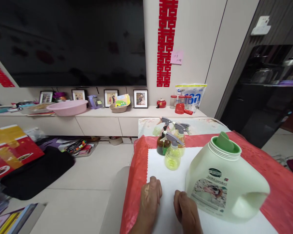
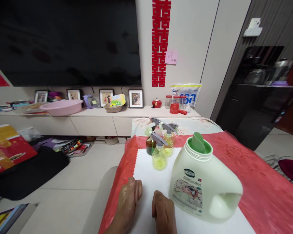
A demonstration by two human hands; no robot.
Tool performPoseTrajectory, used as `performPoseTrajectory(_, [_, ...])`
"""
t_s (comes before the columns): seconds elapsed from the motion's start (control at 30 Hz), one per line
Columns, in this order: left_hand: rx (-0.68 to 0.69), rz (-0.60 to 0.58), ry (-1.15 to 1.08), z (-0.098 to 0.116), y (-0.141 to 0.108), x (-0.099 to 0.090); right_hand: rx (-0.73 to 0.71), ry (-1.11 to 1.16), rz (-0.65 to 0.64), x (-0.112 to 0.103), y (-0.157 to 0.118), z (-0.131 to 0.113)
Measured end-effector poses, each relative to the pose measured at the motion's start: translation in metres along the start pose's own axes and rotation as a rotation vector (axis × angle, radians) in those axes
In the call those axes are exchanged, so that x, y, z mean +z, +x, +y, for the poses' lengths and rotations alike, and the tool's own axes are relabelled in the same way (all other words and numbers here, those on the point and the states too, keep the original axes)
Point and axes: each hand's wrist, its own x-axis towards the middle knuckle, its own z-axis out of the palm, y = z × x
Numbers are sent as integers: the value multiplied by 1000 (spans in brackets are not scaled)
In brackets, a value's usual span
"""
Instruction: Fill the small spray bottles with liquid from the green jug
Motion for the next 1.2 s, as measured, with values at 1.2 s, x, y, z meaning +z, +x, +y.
performPoseTrajectory(1.2, [-131,-115,160,-27,7,0,81,-77,17,7,4,28])
